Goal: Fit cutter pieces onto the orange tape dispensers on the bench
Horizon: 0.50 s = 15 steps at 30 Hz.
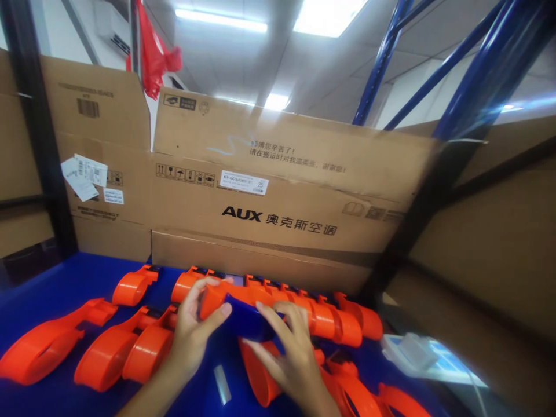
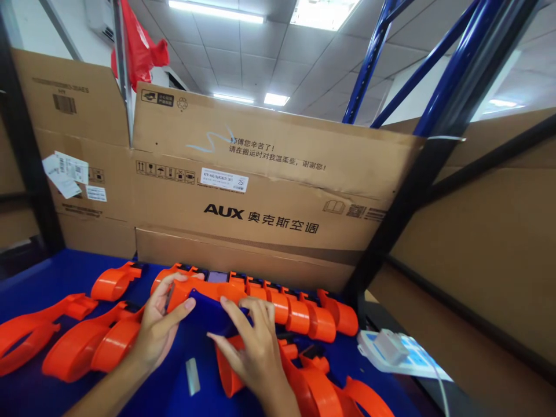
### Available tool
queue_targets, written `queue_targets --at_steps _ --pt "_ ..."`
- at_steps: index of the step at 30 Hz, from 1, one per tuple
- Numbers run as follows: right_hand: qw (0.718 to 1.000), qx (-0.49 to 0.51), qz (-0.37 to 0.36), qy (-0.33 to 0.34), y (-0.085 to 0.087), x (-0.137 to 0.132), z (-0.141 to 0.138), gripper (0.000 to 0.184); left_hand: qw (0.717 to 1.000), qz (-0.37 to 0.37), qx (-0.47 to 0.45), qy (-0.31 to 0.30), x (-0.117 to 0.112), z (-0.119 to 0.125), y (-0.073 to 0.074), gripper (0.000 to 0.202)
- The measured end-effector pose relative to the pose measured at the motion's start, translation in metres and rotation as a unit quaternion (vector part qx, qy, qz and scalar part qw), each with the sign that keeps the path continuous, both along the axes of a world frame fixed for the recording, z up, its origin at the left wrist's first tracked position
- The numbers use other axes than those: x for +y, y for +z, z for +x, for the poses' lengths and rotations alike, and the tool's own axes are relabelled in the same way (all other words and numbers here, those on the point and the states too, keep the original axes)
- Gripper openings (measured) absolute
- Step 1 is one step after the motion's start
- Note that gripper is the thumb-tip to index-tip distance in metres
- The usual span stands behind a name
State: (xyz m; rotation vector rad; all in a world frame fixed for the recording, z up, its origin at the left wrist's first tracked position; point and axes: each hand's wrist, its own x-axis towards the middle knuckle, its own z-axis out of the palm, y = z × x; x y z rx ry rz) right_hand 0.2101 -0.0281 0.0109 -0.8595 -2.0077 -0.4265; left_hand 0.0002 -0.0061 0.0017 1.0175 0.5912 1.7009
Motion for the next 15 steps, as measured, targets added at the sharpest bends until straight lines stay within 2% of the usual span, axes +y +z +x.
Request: queue_targets --at_steps 3,5,8,10,12,15 --pt "1.0 0.015 0.002 0.002 -0.001 0.0 -0.001 0.064 1.0 -0.005 -0.002 -0.016 -0.001 -0.001 0.002 0.051" --pt "0.999 0.045 -0.012 0.007 -0.002 -0.001 -0.002 0.066 0.999 -0.004 -0.011 -0.037 0.0 0.0 0.001 0.06" --pt "0.984 0.161 -0.063 0.034 -0.007 -0.001 -0.006 0.068 0.995 0.024 -0.014 -0.094 0.002 0.003 -0.005 0.075" --pt "0.953 0.274 -0.113 0.068 -0.013 0.001 -0.008 0.064 0.989 0.054 0.022 -0.135 0.002 0.006 -0.01 0.079" --pt "0.906 0.374 -0.17 0.102 -0.022 0.004 -0.011 0.058 0.98 0.077 0.081 -0.166 -0.001 0.01 -0.014 0.079" --pt "0.846 0.45 -0.259 0.122 -0.036 0.005 -0.016 0.06 0.969 0.099 0.137 -0.179 -0.007 0.014 -0.017 0.078"
